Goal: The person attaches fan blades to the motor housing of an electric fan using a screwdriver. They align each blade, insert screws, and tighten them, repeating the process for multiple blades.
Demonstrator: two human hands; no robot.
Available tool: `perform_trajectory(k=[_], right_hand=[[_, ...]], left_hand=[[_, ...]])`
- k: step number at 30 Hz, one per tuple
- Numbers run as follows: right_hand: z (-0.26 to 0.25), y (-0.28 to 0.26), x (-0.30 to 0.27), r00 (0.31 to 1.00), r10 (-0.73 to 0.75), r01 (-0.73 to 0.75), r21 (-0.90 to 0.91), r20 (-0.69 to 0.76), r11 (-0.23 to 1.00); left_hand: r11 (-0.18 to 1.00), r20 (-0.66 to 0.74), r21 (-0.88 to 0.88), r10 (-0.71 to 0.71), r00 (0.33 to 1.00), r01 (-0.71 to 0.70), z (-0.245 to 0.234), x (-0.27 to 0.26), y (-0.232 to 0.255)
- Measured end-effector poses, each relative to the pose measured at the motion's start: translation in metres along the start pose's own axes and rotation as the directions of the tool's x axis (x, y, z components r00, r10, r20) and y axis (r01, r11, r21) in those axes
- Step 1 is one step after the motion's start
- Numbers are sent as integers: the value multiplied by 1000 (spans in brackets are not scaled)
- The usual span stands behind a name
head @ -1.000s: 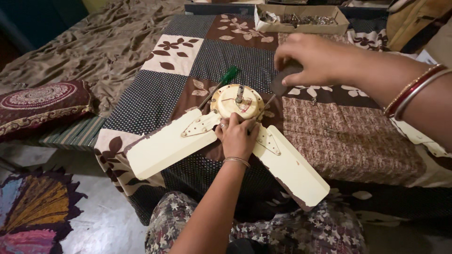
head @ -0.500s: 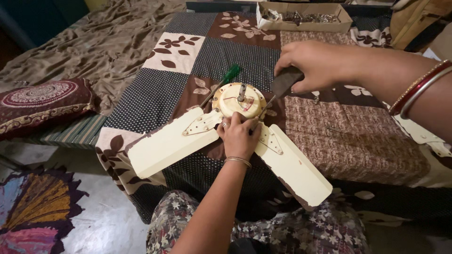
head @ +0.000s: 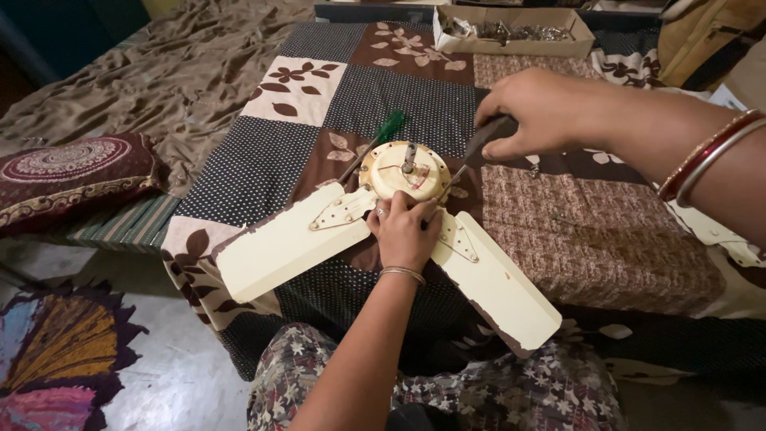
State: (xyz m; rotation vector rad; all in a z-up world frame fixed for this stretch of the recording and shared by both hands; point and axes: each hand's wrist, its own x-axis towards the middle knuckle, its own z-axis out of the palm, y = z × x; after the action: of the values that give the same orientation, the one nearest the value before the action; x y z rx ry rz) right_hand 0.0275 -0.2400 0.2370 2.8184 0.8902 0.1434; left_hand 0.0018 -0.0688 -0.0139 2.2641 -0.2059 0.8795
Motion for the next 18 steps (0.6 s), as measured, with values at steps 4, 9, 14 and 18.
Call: perform_trajectory(k=[4,9,14,18], right_hand=[[-6,-20,-6,986,36,6,-252,160,968],[-13,-31,-5,916,-103,274,-419,388,866],[-19,-41,5,888,-293,423,-379,355,823],[-19,-58,29,922,-204,314,-329,329,891]], left_hand=[[1000,-6,8,8,1000,-8,0,0,0],[1000,7,9,22,1000,-22,3,-1,-2],[998,23,10,64,998,-65,6,-2,-7],[996,14,12,87,996,-87,8,-1,-5]])
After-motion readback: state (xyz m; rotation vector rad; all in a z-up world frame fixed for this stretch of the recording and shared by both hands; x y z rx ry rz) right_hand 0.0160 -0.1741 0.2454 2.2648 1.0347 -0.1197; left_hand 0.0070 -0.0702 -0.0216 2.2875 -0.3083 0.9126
